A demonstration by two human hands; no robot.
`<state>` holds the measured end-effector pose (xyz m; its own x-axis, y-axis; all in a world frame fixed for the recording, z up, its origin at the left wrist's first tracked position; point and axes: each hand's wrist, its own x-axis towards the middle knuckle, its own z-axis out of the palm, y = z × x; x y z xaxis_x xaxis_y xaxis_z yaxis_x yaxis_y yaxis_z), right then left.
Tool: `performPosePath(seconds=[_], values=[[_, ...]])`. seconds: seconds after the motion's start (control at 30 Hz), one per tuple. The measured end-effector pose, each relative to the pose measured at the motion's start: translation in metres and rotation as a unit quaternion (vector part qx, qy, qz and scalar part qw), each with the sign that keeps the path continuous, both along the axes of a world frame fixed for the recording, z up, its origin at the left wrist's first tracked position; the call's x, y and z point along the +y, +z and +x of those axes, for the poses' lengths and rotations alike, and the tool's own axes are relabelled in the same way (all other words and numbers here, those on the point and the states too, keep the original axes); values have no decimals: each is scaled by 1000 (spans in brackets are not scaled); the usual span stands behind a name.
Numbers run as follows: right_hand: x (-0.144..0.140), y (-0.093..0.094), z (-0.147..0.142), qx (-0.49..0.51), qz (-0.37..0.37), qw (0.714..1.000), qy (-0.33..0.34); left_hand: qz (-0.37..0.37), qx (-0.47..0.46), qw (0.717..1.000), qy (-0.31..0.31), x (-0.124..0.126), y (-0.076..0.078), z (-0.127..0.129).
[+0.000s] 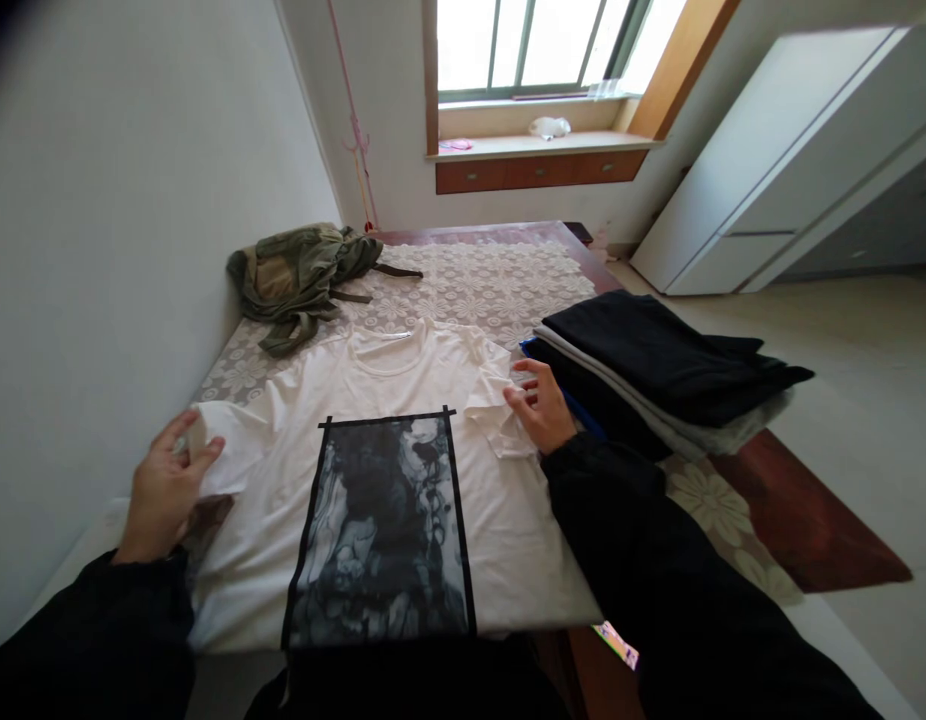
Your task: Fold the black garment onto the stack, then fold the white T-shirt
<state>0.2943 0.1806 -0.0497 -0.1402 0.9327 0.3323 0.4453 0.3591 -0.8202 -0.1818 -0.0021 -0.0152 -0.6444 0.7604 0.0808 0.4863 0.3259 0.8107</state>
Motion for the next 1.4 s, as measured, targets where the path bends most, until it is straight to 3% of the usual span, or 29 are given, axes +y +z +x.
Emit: performPosePath(seconds=[0.1, 0.2, 0.4, 0.6, 0.7, 0.87, 0.97, 1.13, 1.4], values=[[-6, 3, -2, -151, 131, 978, 53, 49, -218, 972, 75, 3, 14, 3], [-5, 0, 0, -200, 174, 961, 76, 65, -352, 929, 97, 6, 23, 4], [1, -5, 9, -239, 230, 935, 123, 152, -453, 870, 125, 9, 31, 9], [-3, -2, 9, -324, 280, 892, 144, 199, -449, 858, 150, 2, 45, 24], [-4, 0, 7, -324, 258, 902, 120, 178, -459, 853, 171, -3, 54, 29], [-4, 10, 4, -207, 193, 957, 68, 135, -479, 839, 219, -5, 64, 26], [0, 22, 6, -149, 154, 973, 81, 111, -472, 849, 209, -1, 60, 21], [14, 37, 13, -148, 69, 982, 97, 100, -401, 903, 116, 5, 38, 6], [34, 28, 31, -195, 19, 978, 71, 183, -263, 946, 48, -3, -2, -47]])
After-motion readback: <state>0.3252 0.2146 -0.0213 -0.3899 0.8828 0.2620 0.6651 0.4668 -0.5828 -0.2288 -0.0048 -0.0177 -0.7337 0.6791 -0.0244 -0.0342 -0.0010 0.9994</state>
